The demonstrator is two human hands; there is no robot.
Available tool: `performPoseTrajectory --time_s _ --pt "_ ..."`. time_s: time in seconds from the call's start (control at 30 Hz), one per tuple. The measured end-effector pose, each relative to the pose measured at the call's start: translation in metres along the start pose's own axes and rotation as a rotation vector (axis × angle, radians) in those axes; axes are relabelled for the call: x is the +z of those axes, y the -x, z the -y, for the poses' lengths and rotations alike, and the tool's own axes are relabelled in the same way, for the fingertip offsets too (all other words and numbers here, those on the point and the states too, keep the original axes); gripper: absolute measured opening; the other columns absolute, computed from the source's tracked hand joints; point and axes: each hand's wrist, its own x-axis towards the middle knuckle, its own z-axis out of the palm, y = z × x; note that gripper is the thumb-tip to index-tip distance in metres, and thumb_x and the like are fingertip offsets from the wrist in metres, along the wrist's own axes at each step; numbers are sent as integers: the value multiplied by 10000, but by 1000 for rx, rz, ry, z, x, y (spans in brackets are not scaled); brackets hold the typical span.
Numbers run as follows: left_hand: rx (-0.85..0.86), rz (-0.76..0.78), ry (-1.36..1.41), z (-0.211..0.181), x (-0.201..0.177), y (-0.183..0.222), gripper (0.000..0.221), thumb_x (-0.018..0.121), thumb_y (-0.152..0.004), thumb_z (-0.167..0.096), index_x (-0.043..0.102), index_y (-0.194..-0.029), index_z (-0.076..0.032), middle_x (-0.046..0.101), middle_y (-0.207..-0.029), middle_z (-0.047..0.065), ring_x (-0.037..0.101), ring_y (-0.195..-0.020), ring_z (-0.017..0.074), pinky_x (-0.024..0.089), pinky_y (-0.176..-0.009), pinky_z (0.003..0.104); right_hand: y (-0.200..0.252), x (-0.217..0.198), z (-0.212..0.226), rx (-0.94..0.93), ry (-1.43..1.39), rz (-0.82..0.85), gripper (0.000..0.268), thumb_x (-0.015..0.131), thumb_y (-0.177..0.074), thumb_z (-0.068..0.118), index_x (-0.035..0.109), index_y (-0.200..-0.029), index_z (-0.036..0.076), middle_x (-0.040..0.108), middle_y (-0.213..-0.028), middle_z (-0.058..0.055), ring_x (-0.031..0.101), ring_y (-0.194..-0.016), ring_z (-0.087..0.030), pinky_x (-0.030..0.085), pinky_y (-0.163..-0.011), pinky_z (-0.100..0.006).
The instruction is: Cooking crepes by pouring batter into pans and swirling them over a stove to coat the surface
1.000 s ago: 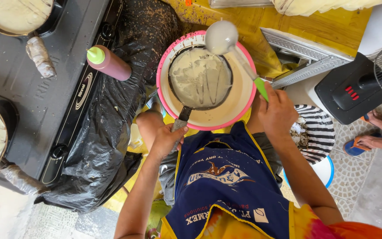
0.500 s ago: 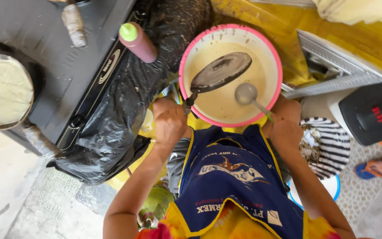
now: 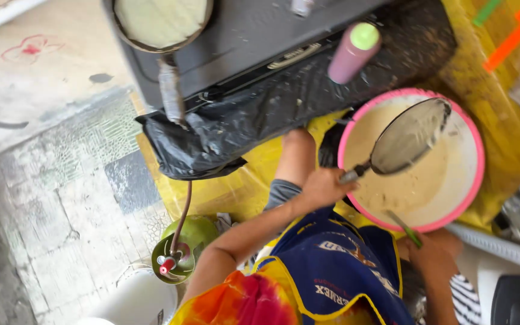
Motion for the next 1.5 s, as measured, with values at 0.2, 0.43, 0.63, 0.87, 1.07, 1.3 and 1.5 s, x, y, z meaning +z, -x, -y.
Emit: performPoseTrajectory --time_s 0.2,0.43,0.63,0.87,1.07,1.3,1.5 --pt "-280 289 757 1 1 30 381 751 -806 -512 666 -810 -141 620 -591 25 559 -485 96 443 -465 283 83 -91 176 -818 -468 -347 265 642 -976 313 764 -1120 127 784 -1046 -68 760 -843 -218 565 -773 -339" --pt "-299 112 920 40 -31 67 163 713 -795 -214 692 -731 -66 684 -622 75 617 -465 145 468 -417 272 168 -112 529 -700 -1356 1293 906 678 -731 591 295 -1450 195 522 -1252 -113 522 -1011 -252 430 -776 -397" --pt "-257 -126 1004 89 -128 93 110 722 -845 -156 725 -792 -59 688 -638 55 590 -464 123 466 -410 254 200 -182 535 -763 -1457 1238 217 733 -860 238 591 -987 134 536 -651 43 426 -436 -34 218 -320 -195" --pt "-263 -632 1227 136 -280 48 329 793 -843 -386 640 -867 -95 596 -589 38 464 -399 108 361 -352 264 179 -300 358 -1017 -1414 1242 556 572 -980 343 547 -1456 55 448 -575 34 319 -382 -51 210 -377 -211" --pt "-351 -700 1351 201 -296 -9 367 769 -857 -370 671 -830 -17 563 -566 59 433 -362 122 288 -332 248 69 -255 174 -1133 -1584 1139 657 522 -981 163 330 -1590 7 496 -717 -12 359 -454 -49 291 -438 -221" --pt "-436 -389 1348 245 -306 6 226 595 -1041 -414 548 -889 -253 469 -696 -85 329 -461 19 201 -359 187 31 -151 3 -878 -2122 832 662 582 -960 126 344 -1561 -15 479 -688 -49 376 -425 -74 313 -382 -226" --pt "-505 -329 1209 309 -332 21 458 539 -1147 -712 637 -1159 -265 545 -862 -100 439 -614 22 395 -623 188 -68 -138 -106 -436 -1958 120 364 619 -916 124 616 -1275 69 625 -786 32 438 -518 11 273 -377 -126"
